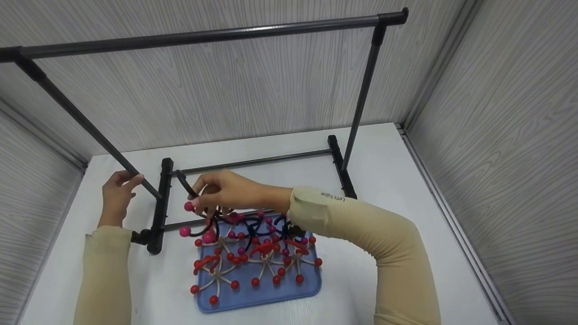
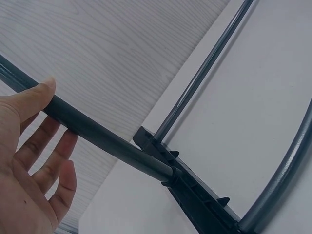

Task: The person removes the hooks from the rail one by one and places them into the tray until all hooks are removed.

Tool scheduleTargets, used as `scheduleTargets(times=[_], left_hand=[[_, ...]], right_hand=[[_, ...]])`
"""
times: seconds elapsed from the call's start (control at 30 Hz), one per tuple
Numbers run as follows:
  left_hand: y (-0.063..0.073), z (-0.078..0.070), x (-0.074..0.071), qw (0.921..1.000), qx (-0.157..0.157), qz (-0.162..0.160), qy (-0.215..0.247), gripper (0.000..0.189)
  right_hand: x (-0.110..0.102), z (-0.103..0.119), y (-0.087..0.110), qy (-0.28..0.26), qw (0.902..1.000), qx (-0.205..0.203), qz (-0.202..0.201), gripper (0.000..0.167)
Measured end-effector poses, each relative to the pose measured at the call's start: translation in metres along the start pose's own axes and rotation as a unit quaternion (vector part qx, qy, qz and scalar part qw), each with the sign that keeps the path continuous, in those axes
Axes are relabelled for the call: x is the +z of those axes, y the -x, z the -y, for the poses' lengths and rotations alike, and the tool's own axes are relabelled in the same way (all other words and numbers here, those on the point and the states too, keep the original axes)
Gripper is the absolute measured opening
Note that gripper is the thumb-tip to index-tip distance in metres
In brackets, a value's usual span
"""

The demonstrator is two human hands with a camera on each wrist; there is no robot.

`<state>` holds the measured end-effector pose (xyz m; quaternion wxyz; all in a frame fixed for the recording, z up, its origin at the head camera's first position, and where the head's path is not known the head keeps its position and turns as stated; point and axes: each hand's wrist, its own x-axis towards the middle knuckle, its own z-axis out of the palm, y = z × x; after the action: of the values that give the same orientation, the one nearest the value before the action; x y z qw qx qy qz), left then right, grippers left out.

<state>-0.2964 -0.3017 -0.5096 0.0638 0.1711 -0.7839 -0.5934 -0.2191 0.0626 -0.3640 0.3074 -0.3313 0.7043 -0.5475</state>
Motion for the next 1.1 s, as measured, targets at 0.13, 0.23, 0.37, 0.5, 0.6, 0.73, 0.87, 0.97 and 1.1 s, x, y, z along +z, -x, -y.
scheduleTargets(times=[0.13,0.23,0.37,0.5,0.6,0.73,0.87,0.97,1.1], left_hand=[[0.000,0.001,0.001,1.0000,-0.005,0.000,0.001,0.030],[0.000,0.002,0.002,1.0000,0.002,-0.002,-0.007,0.031],[0.002,0.004,0.001,0.9998,0.002,-0.002,-0.021,0.035],[0.004,0.001,0.000,0.9997,-0.004,-0.002,-0.026,0.035],[0.003,-0.001,0.000,0.9998,0.000,-0.002,-0.022,0.029],[0.002,0.001,-0.001,0.9999,0.001,-0.005,-0.016,0.025],[0.001,0.001,0.000,0.9999,0.001,-0.008,-0.014,0.025],[0.001,0.000,0.001,0.9999,-0.001,-0.008,-0.010,0.025],[0.002,-0.001,0.002,0.9999,-0.004,-0.011,-0.002,0.024]], right_hand=[[0.013,-0.014,0.010,-0.003,0.9996,-0.008,0.026,0.018],[0.021,-0.026,0.018,-0.014,0.9991,-0.009,0.038,0.017],[0.031,-0.044,0.029,-0.007,0.9989,-0.005,0.047,0.018],[0.039,-0.062,0.037,0.031,0.9981,-0.006,0.053,0.017],[0.046,-0.071,0.041,0.038,0.9975,-0.003,0.060,0.018],[0.053,-0.075,0.045,0.026,0.9977,0.003,0.062,0.017],[0.057,-0.071,0.047,0.013,0.9982,-0.005,0.059,0.016],[0.059,-0.066,0.049,0.001,0.9980,-0.018,0.061,0.018],[0.062,-0.061,0.051,-0.023,0.9966,-0.030,0.073,0.020]])
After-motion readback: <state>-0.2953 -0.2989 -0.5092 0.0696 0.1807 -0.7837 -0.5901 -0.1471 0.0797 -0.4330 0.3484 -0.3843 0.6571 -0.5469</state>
